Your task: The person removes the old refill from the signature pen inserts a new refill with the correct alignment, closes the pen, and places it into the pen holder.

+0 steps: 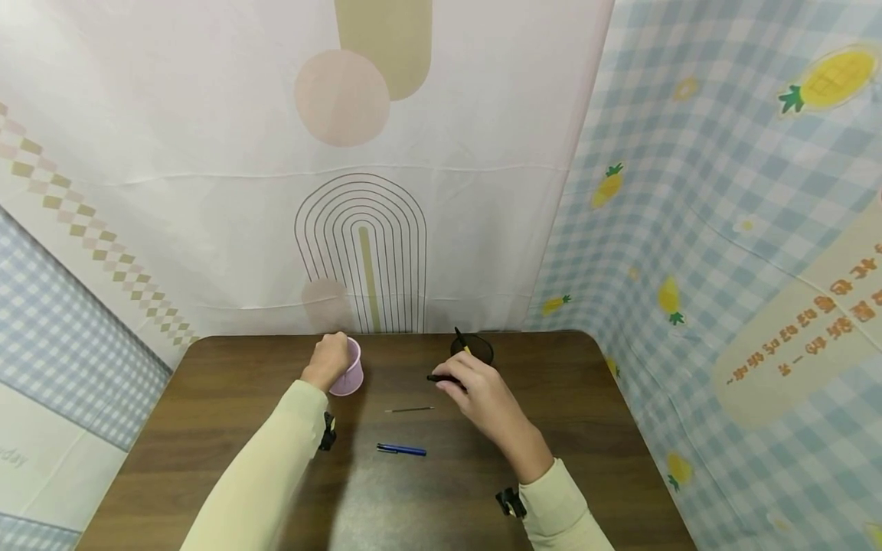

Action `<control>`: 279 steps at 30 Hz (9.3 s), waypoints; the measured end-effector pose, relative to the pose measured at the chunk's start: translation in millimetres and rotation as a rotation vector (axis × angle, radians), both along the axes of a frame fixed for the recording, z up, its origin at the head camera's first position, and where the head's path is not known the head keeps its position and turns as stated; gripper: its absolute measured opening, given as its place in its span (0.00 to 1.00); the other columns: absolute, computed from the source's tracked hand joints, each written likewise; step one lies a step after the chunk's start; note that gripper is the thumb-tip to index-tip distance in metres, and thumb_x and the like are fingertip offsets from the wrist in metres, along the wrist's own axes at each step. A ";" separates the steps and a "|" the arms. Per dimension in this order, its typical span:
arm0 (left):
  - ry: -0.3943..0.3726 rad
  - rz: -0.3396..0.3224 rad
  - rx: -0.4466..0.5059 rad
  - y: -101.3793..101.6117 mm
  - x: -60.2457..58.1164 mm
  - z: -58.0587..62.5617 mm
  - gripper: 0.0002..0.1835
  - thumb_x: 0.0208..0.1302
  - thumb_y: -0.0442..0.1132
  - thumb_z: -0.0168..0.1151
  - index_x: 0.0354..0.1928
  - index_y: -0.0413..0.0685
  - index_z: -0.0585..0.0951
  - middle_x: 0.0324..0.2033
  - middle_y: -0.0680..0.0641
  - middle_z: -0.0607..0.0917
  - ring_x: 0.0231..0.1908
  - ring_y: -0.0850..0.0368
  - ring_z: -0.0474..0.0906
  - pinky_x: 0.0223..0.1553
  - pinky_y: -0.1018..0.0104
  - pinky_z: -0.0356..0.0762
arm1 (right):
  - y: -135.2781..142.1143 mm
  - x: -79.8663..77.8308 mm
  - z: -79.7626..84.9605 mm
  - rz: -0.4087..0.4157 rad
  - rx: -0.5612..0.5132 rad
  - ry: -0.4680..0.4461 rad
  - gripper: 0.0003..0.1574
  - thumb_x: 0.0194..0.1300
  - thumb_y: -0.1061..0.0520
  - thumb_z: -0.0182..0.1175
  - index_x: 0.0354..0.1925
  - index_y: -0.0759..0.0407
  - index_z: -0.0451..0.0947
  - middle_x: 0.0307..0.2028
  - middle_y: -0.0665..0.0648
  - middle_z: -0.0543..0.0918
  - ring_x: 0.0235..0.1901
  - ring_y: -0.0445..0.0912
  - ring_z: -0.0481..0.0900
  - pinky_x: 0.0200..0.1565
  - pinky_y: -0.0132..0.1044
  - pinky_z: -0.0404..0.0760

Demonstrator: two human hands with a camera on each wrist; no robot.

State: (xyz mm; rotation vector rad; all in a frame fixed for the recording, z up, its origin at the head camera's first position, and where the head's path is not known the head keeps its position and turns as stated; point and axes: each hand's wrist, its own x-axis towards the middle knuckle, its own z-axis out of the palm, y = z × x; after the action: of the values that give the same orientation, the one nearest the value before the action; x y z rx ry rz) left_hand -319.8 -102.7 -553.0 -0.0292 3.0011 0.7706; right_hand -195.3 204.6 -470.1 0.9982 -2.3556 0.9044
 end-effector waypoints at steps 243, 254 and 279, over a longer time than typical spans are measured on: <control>1.086 -0.560 -0.330 77.9 119.7 108.4 0.10 0.68 0.36 0.59 0.36 0.51 0.89 0.32 0.51 0.80 0.33 0.54 0.73 0.30 0.64 0.66 | -4.2 -4.4 18.8 -0.053 0.094 0.202 0.15 0.55 0.68 0.76 0.41 0.59 0.87 0.41 0.55 0.85 0.42 0.48 0.84 0.41 0.40 0.86; 1.064 -0.612 -0.345 85.7 121.9 110.5 0.08 0.68 0.32 0.61 0.34 0.47 0.88 0.32 0.50 0.77 0.33 0.54 0.72 0.30 0.65 0.67 | -4.6 -2.9 16.5 -0.053 0.084 0.193 0.16 0.54 0.67 0.76 0.42 0.58 0.87 0.40 0.55 0.85 0.39 0.47 0.84 0.39 0.39 0.86; 0.989 -0.547 -0.085 74.7 120.7 106.7 0.16 0.53 0.40 0.81 0.41 0.45 0.86 0.37 0.48 0.81 0.39 0.51 0.76 0.37 0.60 0.74 | -2.4 -2.1 14.2 -0.061 0.058 0.162 0.16 0.55 0.68 0.75 0.42 0.58 0.87 0.40 0.54 0.85 0.37 0.45 0.85 0.37 0.36 0.86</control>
State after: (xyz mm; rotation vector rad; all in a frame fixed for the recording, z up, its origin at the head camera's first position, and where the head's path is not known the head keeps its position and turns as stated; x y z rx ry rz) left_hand -199.1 -28.0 -446.3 1.5062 3.5290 0.7133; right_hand -197.4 202.2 -455.9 0.9775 -2.2740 0.7092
